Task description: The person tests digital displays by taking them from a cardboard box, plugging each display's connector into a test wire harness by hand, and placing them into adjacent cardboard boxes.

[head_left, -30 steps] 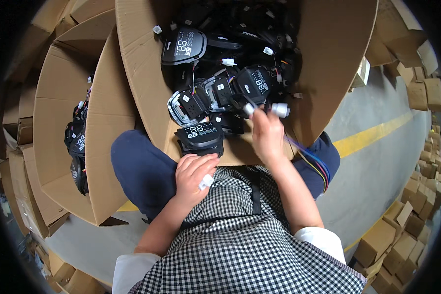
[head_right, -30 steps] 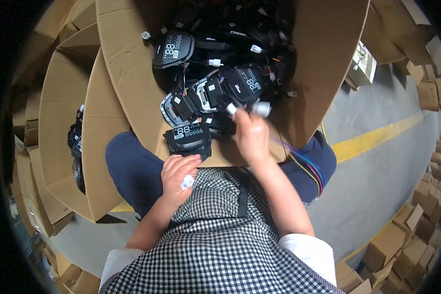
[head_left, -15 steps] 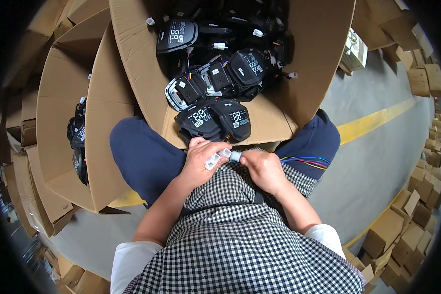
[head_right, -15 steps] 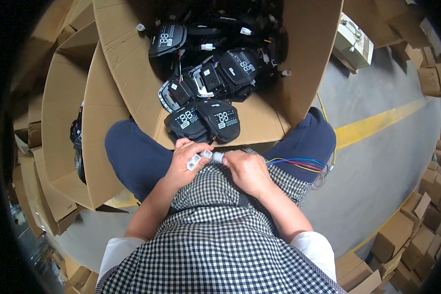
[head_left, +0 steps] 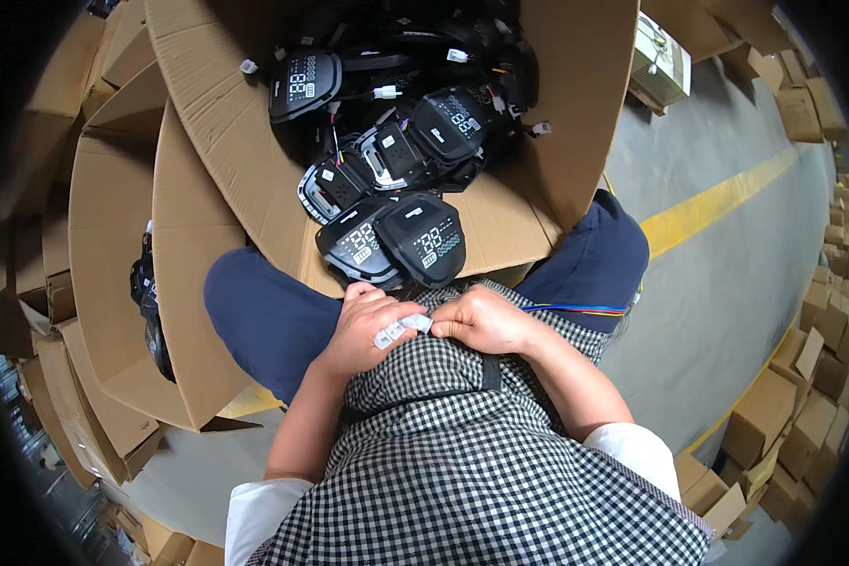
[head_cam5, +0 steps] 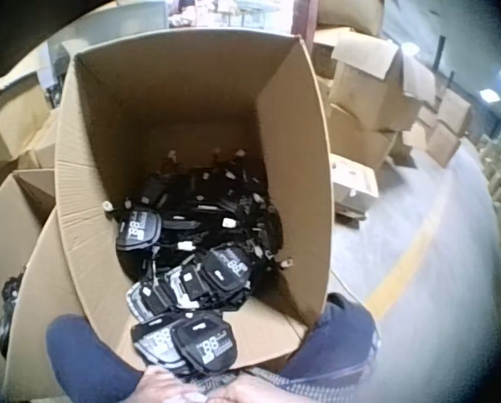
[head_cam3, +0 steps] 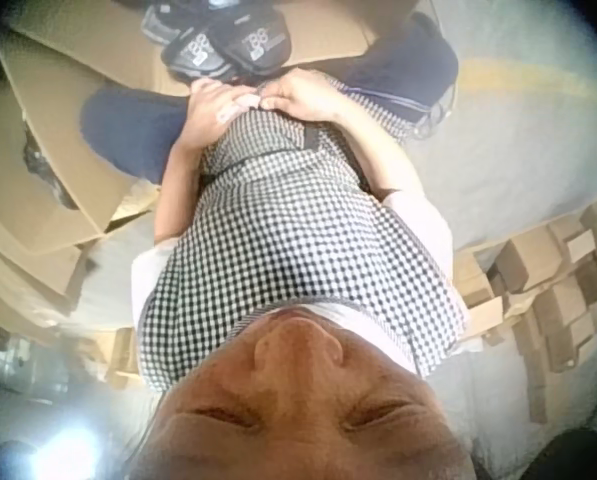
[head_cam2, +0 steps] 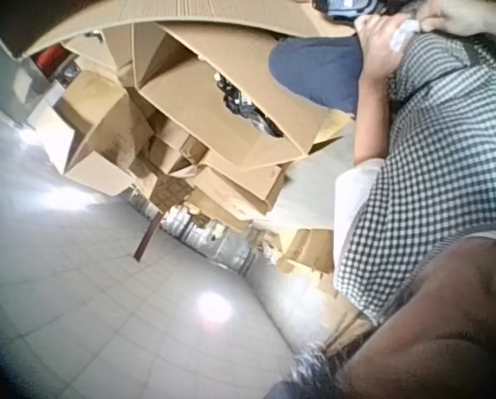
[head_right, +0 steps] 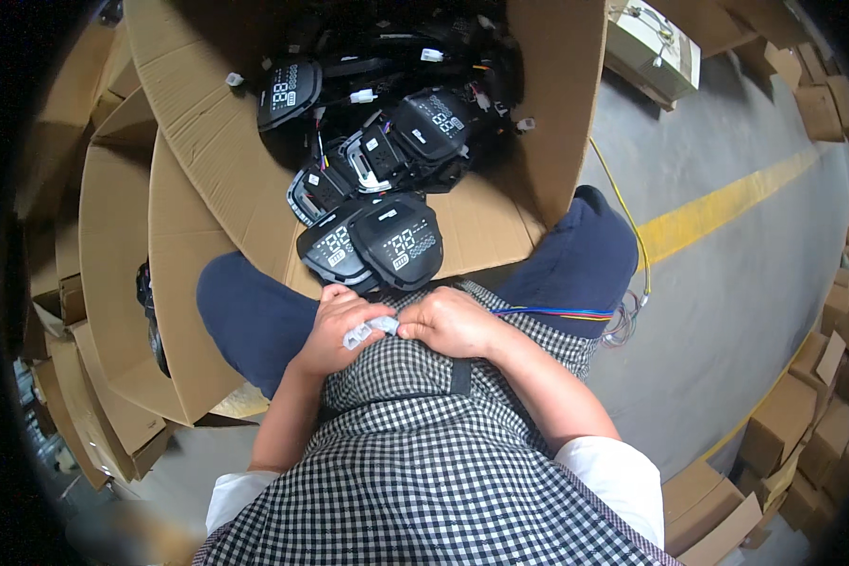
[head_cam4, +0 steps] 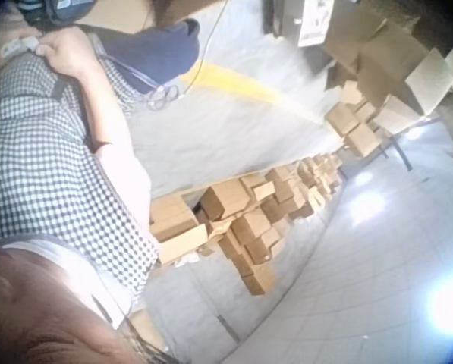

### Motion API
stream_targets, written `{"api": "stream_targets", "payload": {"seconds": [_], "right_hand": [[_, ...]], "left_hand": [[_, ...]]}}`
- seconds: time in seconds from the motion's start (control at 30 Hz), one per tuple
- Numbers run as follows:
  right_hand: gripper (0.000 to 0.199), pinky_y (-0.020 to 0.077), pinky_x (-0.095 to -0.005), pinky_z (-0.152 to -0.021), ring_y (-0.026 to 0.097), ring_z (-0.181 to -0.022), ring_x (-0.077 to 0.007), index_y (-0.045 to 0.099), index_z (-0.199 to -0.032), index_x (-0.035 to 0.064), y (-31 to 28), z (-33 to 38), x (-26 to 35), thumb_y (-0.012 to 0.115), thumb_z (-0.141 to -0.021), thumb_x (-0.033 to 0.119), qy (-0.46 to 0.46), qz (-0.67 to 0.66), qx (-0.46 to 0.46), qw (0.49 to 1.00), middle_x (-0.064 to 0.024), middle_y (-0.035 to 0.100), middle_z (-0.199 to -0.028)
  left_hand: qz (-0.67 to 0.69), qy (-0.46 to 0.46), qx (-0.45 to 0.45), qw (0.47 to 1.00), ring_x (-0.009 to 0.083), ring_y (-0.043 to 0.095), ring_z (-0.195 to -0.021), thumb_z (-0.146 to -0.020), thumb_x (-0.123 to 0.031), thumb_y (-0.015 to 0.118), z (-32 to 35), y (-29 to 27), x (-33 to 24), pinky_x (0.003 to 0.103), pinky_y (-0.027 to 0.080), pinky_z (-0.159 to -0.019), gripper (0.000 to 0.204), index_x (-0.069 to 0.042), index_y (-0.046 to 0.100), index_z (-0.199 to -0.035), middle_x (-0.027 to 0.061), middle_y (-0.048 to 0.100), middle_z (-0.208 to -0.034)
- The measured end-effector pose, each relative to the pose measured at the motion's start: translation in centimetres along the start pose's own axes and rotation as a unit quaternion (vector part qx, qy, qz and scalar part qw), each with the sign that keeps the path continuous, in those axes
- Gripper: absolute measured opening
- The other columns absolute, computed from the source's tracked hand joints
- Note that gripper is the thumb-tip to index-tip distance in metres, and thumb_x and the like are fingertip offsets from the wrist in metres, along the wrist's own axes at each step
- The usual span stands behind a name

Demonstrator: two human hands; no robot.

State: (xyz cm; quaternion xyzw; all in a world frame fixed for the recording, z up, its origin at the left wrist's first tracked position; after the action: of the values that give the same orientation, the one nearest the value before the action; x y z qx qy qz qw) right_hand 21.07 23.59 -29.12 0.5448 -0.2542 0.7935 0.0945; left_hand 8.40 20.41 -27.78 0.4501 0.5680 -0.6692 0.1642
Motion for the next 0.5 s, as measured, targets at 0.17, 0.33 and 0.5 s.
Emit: {"api": "stream_targets", "payload": {"seconds": [0.17, 0.33, 0.5], "right_hand": [[0.02, 0.0485, -0.04, -0.07, 0.064, -0.076, -0.0337, 0.07, -0.092, 0.0039, 1.2, -0.8, -1.9, 0.062, -0.088, 0.022, 0.057, -0.075, 0.117, 0.989, -0.0183, 0.066, -0.08], [0.023, 0.0486, -0.0413, -0.071, 0.064, -0.078, -0.0346, 0.069, -0.092, 0.004, 2.0, -2.3, -2.7, 0.061, -0.089, 0.025, 0.076, -0.092, 0.158, 0.98, -0.019, 0.067, -0.083], [0.025, 0.0496, -0.0431, -0.074, 0.065, -0.083, -0.0353, 0.071, -0.092, 0.007, -1.7, -3.5, -3.3, 0.061, -0.089, 0.03, 0.079, -0.008, 0.071, 0.994, -0.0188, 0.068, -0.085]], "left_hand": [[-0.054, 0.028, 0.024, 0.998, 0.0181, 0.055, -0.071, -0.081, -0.03, 0.072, -0.2, 0.2, -0.5, 0.036, 0.034, -0.08, 0.025, -0.012, 0.069, -0.098, -0.0021, 0.064, -0.077], [-0.078, 0.028, 0.087, 0.993, 0.0194, 0.056, -0.071, -0.078, -0.031, 0.074, -0.9, 0.4, -0.8, 0.037, 0.035, -0.08, 0.026, -0.013, 0.068, -0.096, -0.0004, 0.063, -0.076], [-0.082, -0.047, 0.055, 0.994, 0.0195, 0.058, -0.075, -0.078, -0.031, 0.074, -0.8, -0.2, 0.9, 0.037, 0.035, -0.085, 0.03, -0.015, 0.068, -0.102, -0.0003, 0.065, -0.08]]}}
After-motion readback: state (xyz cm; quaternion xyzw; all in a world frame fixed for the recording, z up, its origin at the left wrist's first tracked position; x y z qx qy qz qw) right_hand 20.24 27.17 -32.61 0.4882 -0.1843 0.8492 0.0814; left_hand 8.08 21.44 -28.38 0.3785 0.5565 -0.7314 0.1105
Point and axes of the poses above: each hand's wrist, its own z-axis away from the middle knuckle, its own y-axis out of the palm, x = y × z, the point moved 8 cm from there along -z, towards the middle knuckle
